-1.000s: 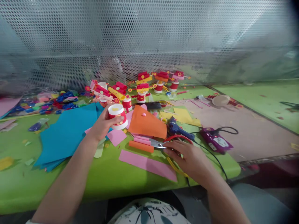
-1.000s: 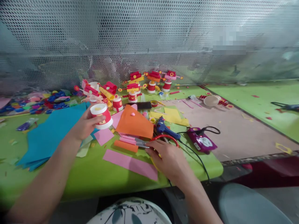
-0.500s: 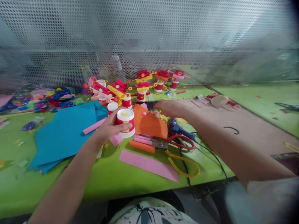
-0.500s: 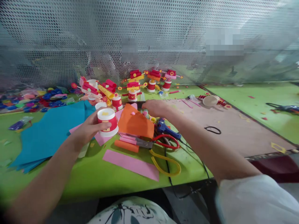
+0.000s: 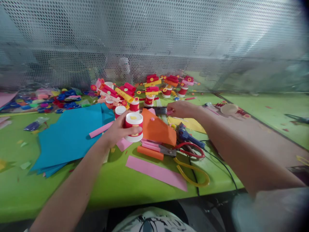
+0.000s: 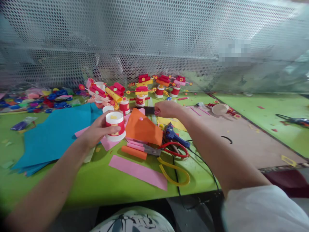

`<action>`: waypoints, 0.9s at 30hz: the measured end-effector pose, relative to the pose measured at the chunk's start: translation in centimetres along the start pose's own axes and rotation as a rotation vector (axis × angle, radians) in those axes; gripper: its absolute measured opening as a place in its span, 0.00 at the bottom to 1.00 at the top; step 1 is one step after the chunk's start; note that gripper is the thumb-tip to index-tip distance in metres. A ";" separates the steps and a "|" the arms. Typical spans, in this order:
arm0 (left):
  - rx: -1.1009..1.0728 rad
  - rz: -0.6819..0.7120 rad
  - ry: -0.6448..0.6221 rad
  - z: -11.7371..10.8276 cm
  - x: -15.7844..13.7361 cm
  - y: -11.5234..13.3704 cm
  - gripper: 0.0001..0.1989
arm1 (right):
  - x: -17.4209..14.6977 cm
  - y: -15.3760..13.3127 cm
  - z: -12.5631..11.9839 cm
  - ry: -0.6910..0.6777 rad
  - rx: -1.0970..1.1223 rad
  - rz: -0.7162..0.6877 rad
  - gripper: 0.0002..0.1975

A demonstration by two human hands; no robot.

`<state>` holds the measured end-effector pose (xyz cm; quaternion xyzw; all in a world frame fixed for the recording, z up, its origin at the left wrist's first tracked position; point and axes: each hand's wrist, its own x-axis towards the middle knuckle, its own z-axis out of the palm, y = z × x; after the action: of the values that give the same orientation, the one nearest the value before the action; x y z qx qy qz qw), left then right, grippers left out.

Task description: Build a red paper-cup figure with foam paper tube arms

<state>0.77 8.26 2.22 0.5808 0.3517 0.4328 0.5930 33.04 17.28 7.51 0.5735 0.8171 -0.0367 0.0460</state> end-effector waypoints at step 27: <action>0.213 0.006 -0.288 1.6 -1.2 1.0 0.28 | -12.1 -13.9 6.0 0.349 1.784 0.087 0.17</action>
<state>1.65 6.55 3.21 0.6972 0.3052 0.3073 0.5712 24.26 0.63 3.03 0.4242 0.4584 -0.5664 -0.5377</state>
